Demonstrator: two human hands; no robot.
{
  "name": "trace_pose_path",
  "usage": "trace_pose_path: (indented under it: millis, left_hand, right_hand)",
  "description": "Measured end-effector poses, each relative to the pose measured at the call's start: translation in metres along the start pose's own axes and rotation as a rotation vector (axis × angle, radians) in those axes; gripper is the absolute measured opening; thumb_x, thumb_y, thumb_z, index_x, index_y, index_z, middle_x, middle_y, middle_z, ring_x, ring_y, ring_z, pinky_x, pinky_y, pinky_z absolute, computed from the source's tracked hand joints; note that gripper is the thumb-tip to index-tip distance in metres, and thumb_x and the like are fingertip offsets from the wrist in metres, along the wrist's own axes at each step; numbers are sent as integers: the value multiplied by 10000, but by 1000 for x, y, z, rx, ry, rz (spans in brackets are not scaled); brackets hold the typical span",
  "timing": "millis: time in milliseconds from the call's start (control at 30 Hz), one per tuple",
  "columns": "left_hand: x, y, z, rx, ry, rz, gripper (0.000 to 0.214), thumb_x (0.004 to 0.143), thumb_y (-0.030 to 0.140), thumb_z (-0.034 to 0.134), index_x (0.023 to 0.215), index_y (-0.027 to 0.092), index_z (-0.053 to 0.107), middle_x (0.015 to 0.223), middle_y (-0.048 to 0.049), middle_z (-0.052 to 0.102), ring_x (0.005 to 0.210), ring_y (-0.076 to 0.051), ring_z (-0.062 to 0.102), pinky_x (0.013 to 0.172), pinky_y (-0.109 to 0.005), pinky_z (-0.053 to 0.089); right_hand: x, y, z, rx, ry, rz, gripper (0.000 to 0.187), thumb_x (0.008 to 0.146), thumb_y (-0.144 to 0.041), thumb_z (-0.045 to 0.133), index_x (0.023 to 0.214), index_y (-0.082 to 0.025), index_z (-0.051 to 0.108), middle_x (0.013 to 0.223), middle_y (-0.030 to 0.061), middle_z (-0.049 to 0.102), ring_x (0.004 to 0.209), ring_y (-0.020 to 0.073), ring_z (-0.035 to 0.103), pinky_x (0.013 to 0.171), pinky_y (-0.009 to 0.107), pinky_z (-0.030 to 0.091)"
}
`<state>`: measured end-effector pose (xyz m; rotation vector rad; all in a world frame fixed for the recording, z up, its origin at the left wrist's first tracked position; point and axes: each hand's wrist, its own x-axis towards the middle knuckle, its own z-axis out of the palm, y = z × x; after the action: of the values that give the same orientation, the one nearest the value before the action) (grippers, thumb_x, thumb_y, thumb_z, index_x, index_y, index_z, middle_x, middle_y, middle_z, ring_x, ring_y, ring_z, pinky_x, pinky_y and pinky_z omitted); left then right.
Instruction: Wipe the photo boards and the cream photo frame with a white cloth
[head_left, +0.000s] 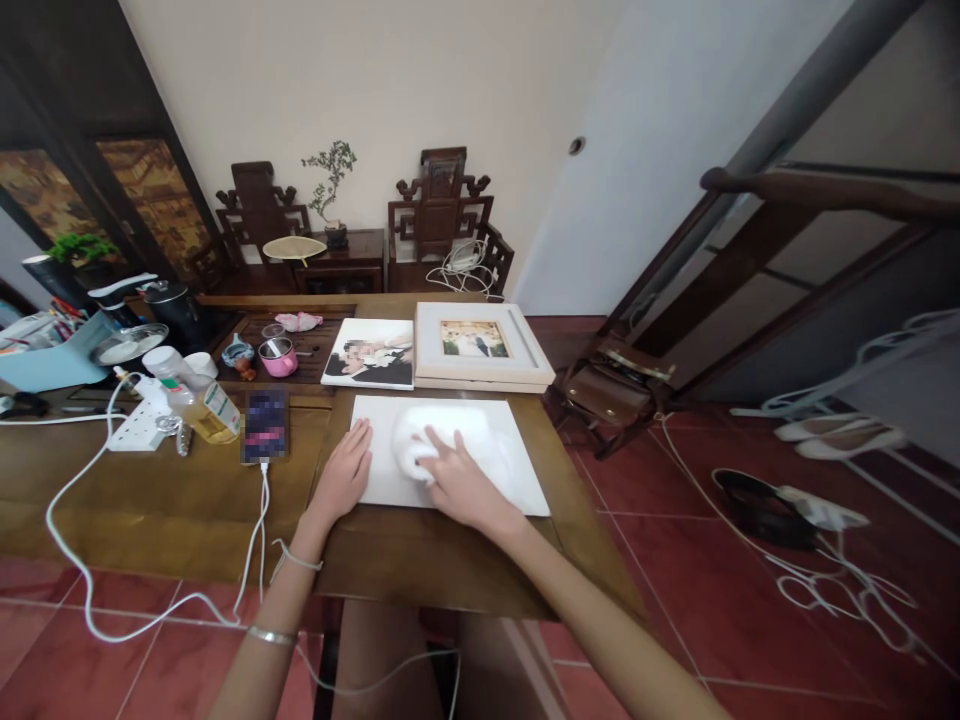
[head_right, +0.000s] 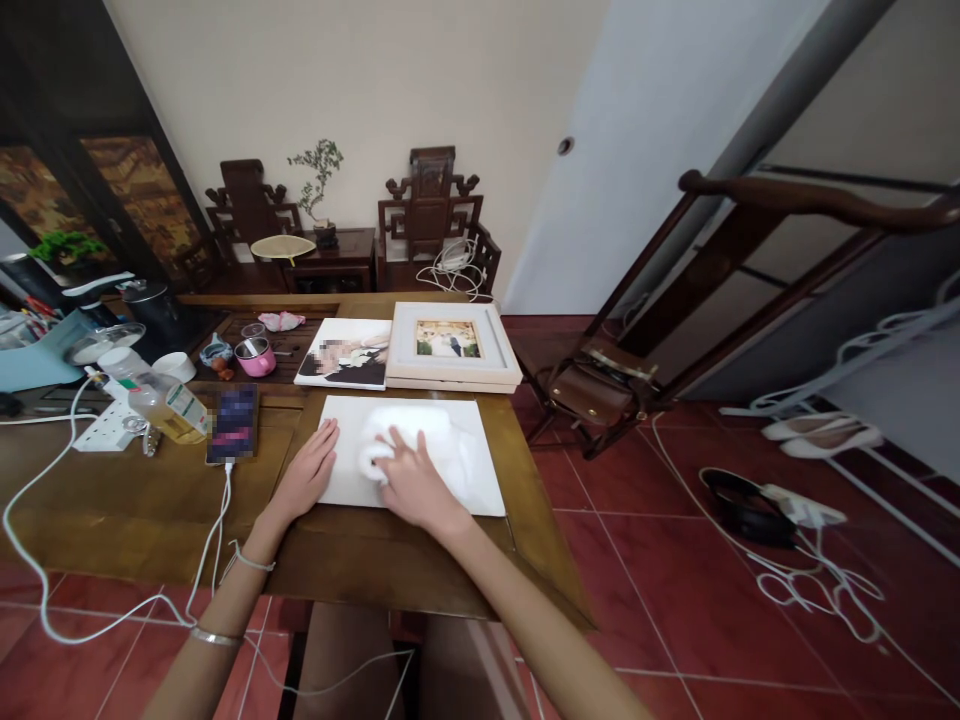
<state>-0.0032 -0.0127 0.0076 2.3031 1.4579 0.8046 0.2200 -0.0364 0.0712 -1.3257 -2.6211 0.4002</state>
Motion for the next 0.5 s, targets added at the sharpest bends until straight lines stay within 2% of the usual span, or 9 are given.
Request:
trace_pose_path:
  millis: [100,200,333,433,500]
  left_hand:
    - [0,-3,1,-21,24,6,469,960,295,301,1394,145,398,1478,-113,368,1395,-210,289,1158,-445,256]
    - [0,-4,2,-31,39,9,461,960,296,308,1391,166,405,1473,-101,379,1389,-212,303,1153,-456,265]
    - [-1,-4,2,-26,46,12,462,960,297,315,1394,160,400,1473,-107,376,1389,-214,304,1151,-461,267]
    - [-1,-3,3,-20,43,11,461,961,286,311,1397,161,394,1477,-102,372,1390,-209,302,1152,-462,266]
    - [-1,-3,3,-20,39,15,458,960,280,313,1395,167,397,1477,-96,373,1389,-206,303,1151,-460,268]
  right_hand:
    - [36,6,1,-90,55,89,439,733,-84,441,1130,-84,629,1423,186,422,1380,362,214,1057,665,148]
    - [42,-1,11,-166,73,108,417,762,-127,481,1150,-106,632,1451,194,376,1376,397,196,1046,692,98]
    - [5,-23,21,-165,19,-25,379,794,-156,490,1138,-133,646,1484,192,316,1388,406,148,1063,684,60]
    - [-32,-39,19,-95,-80,-146,339,778,-168,507,1070,-126,674,1500,192,280,1391,411,123,1072,682,40]
    - [-46,-43,14,-49,-134,-209,338,752,-165,519,1048,-132,678,1506,174,276,1399,391,117,1084,667,31]
